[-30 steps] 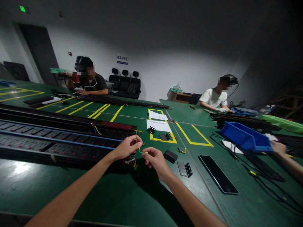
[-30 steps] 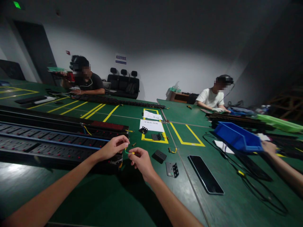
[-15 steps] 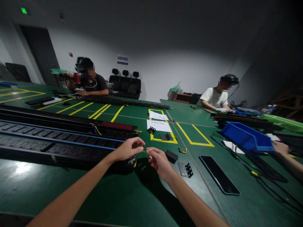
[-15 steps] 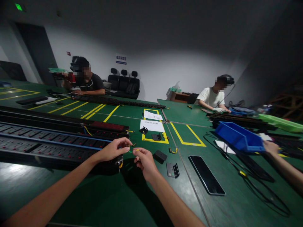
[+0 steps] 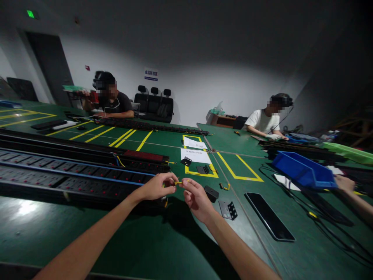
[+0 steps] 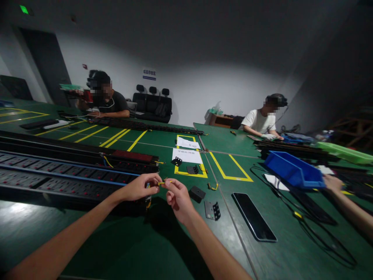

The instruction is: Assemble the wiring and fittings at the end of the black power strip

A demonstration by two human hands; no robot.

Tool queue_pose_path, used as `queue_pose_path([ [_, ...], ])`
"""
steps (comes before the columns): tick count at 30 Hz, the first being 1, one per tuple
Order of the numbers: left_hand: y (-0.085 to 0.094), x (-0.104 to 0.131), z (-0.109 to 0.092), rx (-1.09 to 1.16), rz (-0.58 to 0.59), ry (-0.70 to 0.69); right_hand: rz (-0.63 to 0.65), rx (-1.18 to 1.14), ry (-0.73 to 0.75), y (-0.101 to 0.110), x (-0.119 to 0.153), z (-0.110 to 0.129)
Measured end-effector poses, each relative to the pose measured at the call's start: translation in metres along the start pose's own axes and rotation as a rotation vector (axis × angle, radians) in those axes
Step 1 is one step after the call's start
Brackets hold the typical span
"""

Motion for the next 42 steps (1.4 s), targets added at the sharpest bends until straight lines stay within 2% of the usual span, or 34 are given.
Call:
queue_pose_path([
  [5,-0.002,0.0,0.0,-0.029,0.026,-0.001,0.003,0.046,0.095,0.001,-0.003,-0.002],
  [10,0.0,-0.002,0.001,-0.054,-0.005,0.019,-0.102,0.188,0.313,0.007,-0.006,0.004],
  [17,0.002,-0.001,0.0,-0.016,-0.059,0.035,-0.158,0.469,0.66,0.009,0.001,0.012],
  [24,0.004,-0.002,-0.003,-0.098,-0.08,-0.025,-0.139,0.632,0.956,0.0,0.018,0.021],
  [36,0.009,-0.003,-0.002,-0.053,-0.181,-0.024,-0.128,0.587,0.756,0.005,0.007,0.011],
  [42,0.009,-0.002,-0.001,-0.078,-0.165,-0.023,-0.082,0.446,0.554,0.004,-0.004,0.002],
])
Point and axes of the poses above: each hand's wrist, its own x-axis away from the middle knuckle, its own y-axis out of the back of the hand, z = x × y, the point moved 6 cm from there along -x, towards the middle knuckle, and after that the axes turned 15 degrees about -z, right-handed, at the moved point
